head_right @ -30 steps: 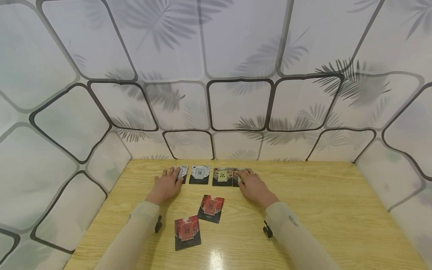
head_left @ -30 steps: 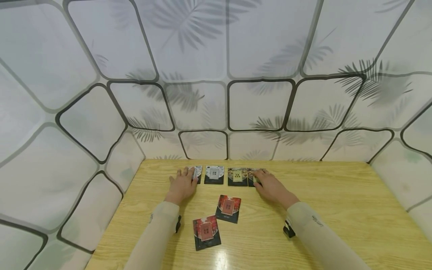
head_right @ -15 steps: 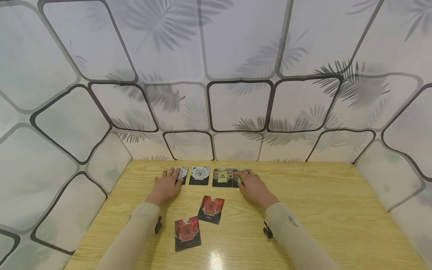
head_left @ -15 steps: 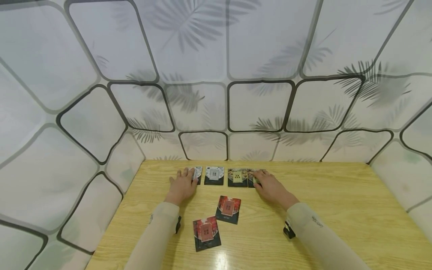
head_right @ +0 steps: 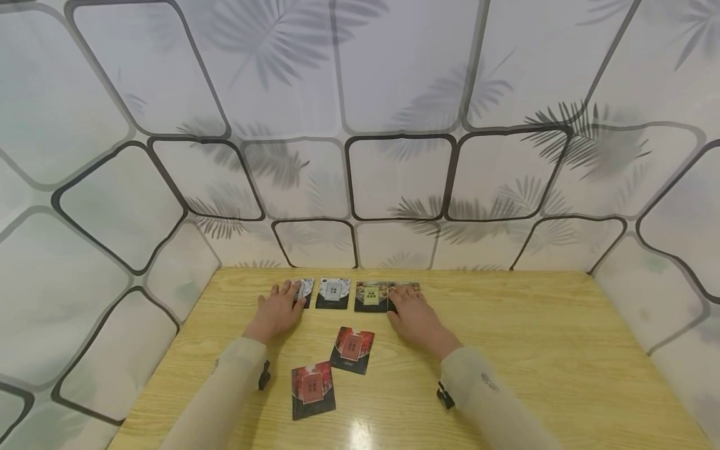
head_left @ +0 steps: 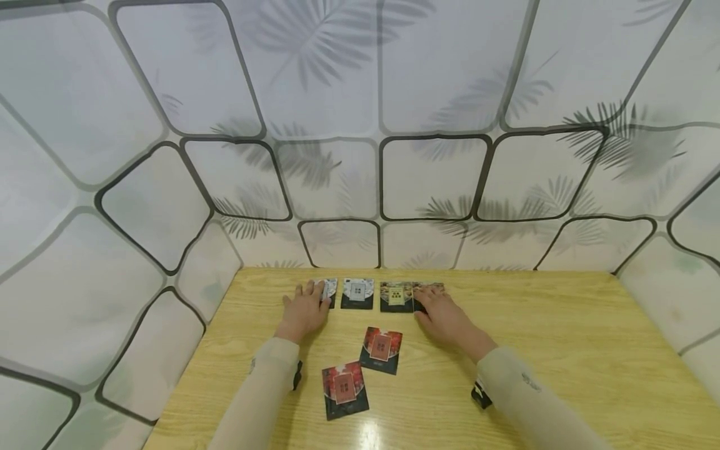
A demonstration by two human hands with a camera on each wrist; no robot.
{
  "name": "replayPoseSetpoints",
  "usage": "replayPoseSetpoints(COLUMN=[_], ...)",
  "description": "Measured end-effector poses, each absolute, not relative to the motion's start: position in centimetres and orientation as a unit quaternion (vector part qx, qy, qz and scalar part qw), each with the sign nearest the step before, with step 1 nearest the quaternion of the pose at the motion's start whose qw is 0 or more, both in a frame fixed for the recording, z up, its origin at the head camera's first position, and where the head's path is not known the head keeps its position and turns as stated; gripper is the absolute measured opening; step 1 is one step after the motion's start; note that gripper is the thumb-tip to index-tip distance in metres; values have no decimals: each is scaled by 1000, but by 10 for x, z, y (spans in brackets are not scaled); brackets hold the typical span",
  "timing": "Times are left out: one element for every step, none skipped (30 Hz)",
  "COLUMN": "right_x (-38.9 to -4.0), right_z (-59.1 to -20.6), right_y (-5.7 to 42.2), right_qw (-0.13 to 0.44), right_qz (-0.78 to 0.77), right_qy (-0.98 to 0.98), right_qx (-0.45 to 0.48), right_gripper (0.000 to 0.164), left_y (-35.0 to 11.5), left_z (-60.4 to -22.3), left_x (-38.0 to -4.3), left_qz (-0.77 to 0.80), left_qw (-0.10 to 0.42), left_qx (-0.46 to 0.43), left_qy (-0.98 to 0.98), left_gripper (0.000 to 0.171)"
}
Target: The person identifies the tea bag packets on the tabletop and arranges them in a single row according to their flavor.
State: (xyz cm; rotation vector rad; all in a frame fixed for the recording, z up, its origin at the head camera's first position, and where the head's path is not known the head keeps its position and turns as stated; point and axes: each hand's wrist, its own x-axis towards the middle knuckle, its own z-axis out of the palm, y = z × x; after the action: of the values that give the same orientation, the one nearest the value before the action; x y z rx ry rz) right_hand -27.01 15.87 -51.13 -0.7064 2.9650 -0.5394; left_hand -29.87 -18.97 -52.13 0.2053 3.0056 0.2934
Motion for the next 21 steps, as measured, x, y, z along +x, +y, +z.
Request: replayPoseSetpoints(right_x=[-267, -265, -262, -259, -256, -253, -250, -247, -244, -242, -239, -236, -234, -231, -229, -227, -224, -222, -221, -219, -217], right_z=[-511, -512, -512, -512, -513, -513, -513, -513, -512, -512, -511, -511, -511, -511, -512, -512, -512, -513, -513, -512, -512], right_y=[156, 153, 150, 146, 143, 140, 136, 133, 129, 126, 122, 118, 115, 112, 109, 107, 104, 102, 101, 99, 98], right_qw=[24, 26, 27, 26, 26, 28, 29, 29, 32, 35, 42, 46, 51, 54, 59, 61, 64, 64, 66, 68, 70], right_qz=[-175, -174, -171, -168, -164, -165, -164, -165, -164, -166, -168, -172, -170, -167, -163, -163, -160, -157, -153, -152, -150], right_qy=[956, 955, 955, 954, 953, 951, 950, 948, 947, 945, 943, 941, 940, 939, 938, 936, 934, 932, 930, 928, 927], right_qx=[-233, -237, -242, -248, -255, -259, -264, -270, -275, -280, -283, -287, -291, -296, -301, -307, -313, -320, -327, -333, -336], right_gripper=[53, 54, 54, 54, 53, 54, 54, 53, 54, 54, 54, 54, 54, 55, 56, 56, 57, 57, 58, 58, 58], left_y=[-190, -190, -190, -190, -190, -190, -190, -190, -190, -191, -191, -191, -191, -191, -190, -190, -190, -190, -190, -190, -190], left_z=[-521, -521, -521, -521, -521, -521, -521, -521, -521, -522, -522, -522, -521, -521, -521, -521, -521, -521, -521, -521, -521], left_x=[-299, -298, -298, -298, -298, -298, -297, -297, -297, -297, -297, -297, -296, -296, -296, -296, -295, -295, -295, -295, -296], left_qz=[95, 93, 93, 93, 92, 91, 92, 93, 94, 94, 94, 94, 95, 96, 95, 95, 96, 97, 98, 98, 98], left_qw=[56, 55, 55, 54, 55, 57, 58, 59, 59, 59, 59, 59, 59, 59, 59, 59, 59, 59, 59, 59, 58], left_qx=[69, 69, 69, 69, 69, 68, 68, 67, 66, 66, 66, 66, 66, 66, 66, 67, 67, 68, 69, 69, 70], left_qy=[992, 992, 992, 992, 992, 992, 992, 992, 992, 992, 992, 992, 992, 991, 991, 991, 991, 991, 991, 991, 991], left_gripper=[61, 61, 61, 61, 61, 61, 61, 62, 62, 61, 61, 61, 61, 61, 61, 61, 62, 62, 62, 62, 62])
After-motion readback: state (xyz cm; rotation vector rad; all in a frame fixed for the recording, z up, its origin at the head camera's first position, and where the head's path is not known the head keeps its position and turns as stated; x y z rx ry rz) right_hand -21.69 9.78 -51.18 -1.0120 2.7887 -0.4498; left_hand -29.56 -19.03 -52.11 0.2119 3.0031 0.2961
